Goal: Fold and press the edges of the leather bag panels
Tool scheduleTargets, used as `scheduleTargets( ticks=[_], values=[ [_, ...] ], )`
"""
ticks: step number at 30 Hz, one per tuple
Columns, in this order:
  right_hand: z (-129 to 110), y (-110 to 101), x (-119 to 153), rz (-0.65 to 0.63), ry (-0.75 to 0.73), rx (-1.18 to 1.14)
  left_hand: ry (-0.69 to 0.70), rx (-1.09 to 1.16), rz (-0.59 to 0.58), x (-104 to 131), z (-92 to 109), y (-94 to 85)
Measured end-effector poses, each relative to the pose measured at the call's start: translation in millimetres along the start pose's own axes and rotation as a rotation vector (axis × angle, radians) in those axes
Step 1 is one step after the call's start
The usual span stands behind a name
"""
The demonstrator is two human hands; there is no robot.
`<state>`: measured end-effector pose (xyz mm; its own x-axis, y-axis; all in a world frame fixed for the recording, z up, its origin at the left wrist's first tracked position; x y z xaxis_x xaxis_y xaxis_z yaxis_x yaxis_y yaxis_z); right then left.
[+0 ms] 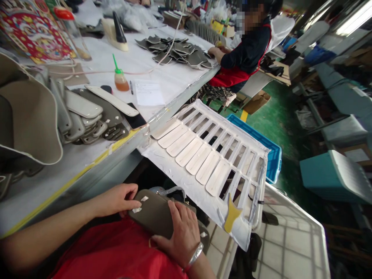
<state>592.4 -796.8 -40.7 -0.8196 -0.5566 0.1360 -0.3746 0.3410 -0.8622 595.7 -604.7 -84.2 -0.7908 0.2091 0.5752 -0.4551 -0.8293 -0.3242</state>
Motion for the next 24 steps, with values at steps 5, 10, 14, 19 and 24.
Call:
scheduleTargets(
  ticks=[5,10,14,19,24],
  values=[
    [-23,4,-9,0.040,-0.073,0.025,0.050,-0.093,0.064,0,1,-2.6],
    [-52,19,-43,0.019,-0.078,-0.036,0.072,-0.139,0.095,-2,2,-4.4],
    [-55,24,-58,0.005,-0.032,-0.095,0.038,-0.025,0.048,-3,-3,-0.7],
    [-52,24,-59,0.018,-0.029,-0.112,0.024,0.183,-0.059,-5,-8,8.9],
    [-54,23,-61,0.020,-0.045,-0.095,0.072,0.243,-0.075,-9,-10,9.6]
  ],
)
Point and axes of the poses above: each hand's wrist, its own x-axis away from the middle knuckle, its own y-axis out of the palm, z = x × y, the point moved 9 cm from there along -x, towards the middle knuckle, and after that the axes turned 6 degrees about -x, right-handed, at the moved point
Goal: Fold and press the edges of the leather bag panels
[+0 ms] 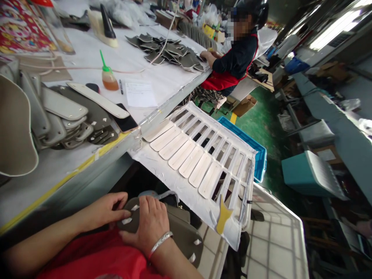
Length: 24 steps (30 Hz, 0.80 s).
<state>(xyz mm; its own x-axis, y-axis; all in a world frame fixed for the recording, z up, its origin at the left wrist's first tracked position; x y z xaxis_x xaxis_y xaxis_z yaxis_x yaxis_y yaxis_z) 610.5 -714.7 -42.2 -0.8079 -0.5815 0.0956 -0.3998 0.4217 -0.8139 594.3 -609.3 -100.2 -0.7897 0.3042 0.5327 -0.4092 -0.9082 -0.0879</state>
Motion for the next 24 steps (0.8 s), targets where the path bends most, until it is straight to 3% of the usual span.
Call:
scheduleTargets(
  ticks=[7,18,24],
  values=[
    [-2,2,-1,-0.018,-0.006,0.023,0.027,-0.078,0.000,1,1,-5.6],
    [-4,2,1,-0.004,-0.032,0.050,0.103,-0.349,0.127,8,19,-11.2],
    [21,-24,38,0.009,-0.021,0.123,0.053,-0.359,0.134,9,14,-5.1]
  ],
)
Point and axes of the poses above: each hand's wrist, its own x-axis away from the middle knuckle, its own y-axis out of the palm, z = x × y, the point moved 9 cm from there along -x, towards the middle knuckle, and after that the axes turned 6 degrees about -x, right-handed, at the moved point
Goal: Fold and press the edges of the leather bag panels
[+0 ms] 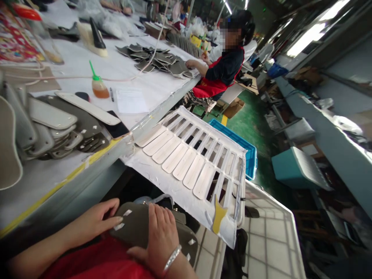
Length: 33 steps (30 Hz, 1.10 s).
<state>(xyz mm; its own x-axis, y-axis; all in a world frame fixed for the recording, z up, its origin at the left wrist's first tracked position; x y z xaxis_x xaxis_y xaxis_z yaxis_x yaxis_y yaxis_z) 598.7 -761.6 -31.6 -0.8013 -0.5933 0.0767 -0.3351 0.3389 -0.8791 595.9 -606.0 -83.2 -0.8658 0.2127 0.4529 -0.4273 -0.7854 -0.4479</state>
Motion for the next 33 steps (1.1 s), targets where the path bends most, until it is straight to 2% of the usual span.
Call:
scheduleTargets(
  ticks=[5,11,14,16,18,19,21,24,26,29,33],
  values=[
    [30,-10,27,-0.010,0.108,-0.065,-0.046,-0.029,-0.068,-2,-7,9.5],
    [41,-2,22,-0.022,0.114,-0.154,-0.090,-0.242,-0.125,-9,-8,8.9],
    [43,1,23,-0.016,0.087,-0.151,-0.112,-0.401,-0.081,-7,-1,-0.9],
    [44,2,25,-0.015,0.079,-0.150,-0.024,-0.496,0.032,-6,17,-10.2],
    [44,1,27,-0.013,0.078,-0.154,0.172,-0.574,0.149,-3,44,-11.6],
    [44,1,28,-0.010,0.082,-0.157,0.275,-0.607,0.177,-1,56,-7.3],
    [43,0,29,-0.003,0.095,-0.164,0.429,-0.666,0.153,2,70,10.0],
    [42,-1,29,0.007,0.105,-0.178,0.556,-0.733,0.061,1,71,38.1],
    [41,-1,29,0.012,0.097,-0.186,0.586,-0.755,0.050,-1,66,47.4],
    [41,-1,30,0.025,0.087,-0.192,0.566,-0.729,0.089,-4,60,47.3],
    [42,-1,30,0.029,0.084,-0.192,0.567,-0.707,0.103,-4,64,44.7]
  ],
)
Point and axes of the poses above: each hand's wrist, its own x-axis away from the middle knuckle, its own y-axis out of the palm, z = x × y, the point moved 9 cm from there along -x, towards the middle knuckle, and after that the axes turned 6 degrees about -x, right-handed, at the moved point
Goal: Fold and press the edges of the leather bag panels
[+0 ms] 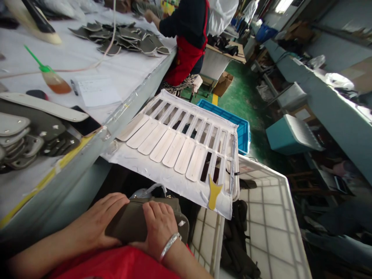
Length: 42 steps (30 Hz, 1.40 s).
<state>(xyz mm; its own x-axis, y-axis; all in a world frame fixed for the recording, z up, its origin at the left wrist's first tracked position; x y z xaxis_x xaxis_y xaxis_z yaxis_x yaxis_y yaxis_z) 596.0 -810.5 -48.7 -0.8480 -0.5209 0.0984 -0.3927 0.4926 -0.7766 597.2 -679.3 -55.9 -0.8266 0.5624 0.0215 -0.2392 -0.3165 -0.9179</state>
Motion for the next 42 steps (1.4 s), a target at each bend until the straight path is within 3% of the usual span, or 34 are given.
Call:
scheduleTargets(
  ticks=[9,16,27,33,37,42],
  values=[
    [-3,-6,-3,-0.013,0.014,0.003,0.028,-0.027,-0.029,-4,2,-3.2],
    [-11,-3,2,-0.011,0.000,0.072,0.139,-0.122,-0.002,1,14,-6.5],
    [-17,2,6,-0.020,-0.031,0.157,0.176,-0.151,0.025,3,20,-12.7],
    [-17,2,10,-0.021,-0.034,0.191,0.144,-0.189,0.008,2,22,-12.6],
    [-17,-1,11,0.000,-0.026,0.183,0.049,-0.257,0.058,0,22,-14.0],
    [-18,-1,12,0.019,-0.042,0.179,0.039,-0.319,0.106,1,24,-11.8]
  ],
)
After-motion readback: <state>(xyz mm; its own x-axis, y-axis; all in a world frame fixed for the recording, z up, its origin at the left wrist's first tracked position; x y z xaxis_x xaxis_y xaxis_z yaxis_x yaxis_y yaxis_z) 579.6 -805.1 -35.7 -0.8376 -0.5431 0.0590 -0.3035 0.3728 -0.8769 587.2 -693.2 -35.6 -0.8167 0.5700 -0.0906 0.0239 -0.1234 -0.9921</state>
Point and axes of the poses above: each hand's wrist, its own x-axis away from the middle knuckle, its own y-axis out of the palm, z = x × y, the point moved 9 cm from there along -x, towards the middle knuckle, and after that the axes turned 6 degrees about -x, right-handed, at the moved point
